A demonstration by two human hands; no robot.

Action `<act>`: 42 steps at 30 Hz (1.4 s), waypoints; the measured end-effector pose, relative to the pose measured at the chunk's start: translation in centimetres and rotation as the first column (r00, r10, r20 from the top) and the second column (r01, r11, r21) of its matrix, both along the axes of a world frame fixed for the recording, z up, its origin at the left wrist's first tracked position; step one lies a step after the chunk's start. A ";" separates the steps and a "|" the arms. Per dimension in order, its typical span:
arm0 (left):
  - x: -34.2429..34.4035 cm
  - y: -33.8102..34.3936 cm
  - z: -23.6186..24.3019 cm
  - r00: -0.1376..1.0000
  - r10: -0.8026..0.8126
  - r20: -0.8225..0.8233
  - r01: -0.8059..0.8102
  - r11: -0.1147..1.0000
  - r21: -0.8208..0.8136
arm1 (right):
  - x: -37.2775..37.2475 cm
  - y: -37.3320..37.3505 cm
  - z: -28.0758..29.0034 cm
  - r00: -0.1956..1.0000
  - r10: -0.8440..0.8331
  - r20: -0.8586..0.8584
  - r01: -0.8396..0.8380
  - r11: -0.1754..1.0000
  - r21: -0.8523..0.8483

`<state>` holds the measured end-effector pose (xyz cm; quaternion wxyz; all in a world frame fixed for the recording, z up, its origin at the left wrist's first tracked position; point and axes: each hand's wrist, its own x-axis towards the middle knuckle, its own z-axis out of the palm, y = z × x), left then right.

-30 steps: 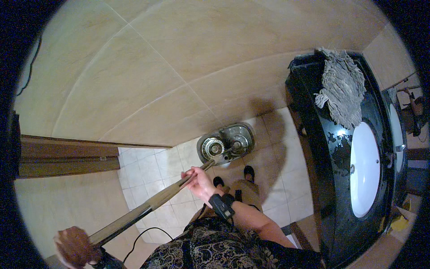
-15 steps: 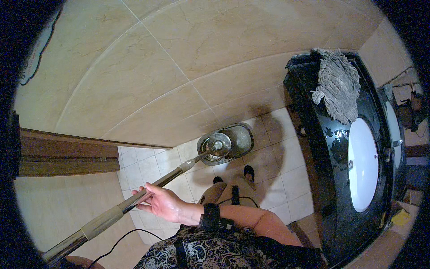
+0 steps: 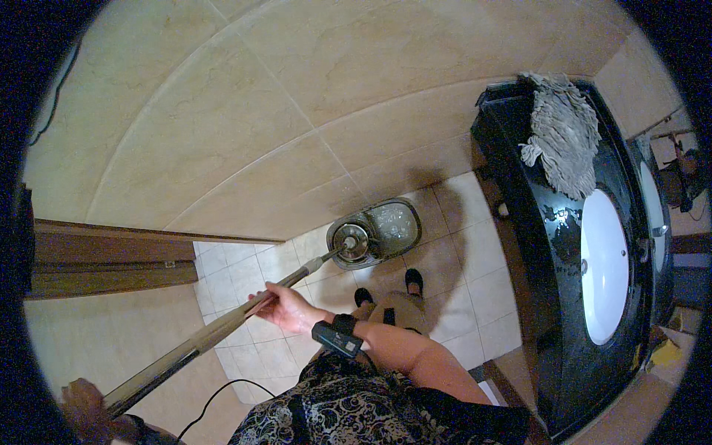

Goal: Mopping the bathroom floor and emptying the mop bucket into the sink.

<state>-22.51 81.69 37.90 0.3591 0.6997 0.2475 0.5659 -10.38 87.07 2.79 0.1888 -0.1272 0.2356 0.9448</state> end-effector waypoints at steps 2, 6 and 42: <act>1.1 1.0 -2.2 0.999 -0.043 -0.018 0.041 0.996 -0.081 | -0.1 0.3 -2.7 0.997 -0.063 0.040 0.066 0.994 -0.090; 2.4 1.9 -4.3 0.994 -0.042 0.098 0.056 0.988 -0.144 | -0.1 0.8 -3.6 0.961 -0.092 0.261 0.135 0.979 -0.153; 1.5 8.7 -6.7 0.982 -0.131 0.135 0.151 0.977 -0.150 | -2.2 4.5 -3.7 0.903 -0.015 0.429 0.020 1.000 -0.007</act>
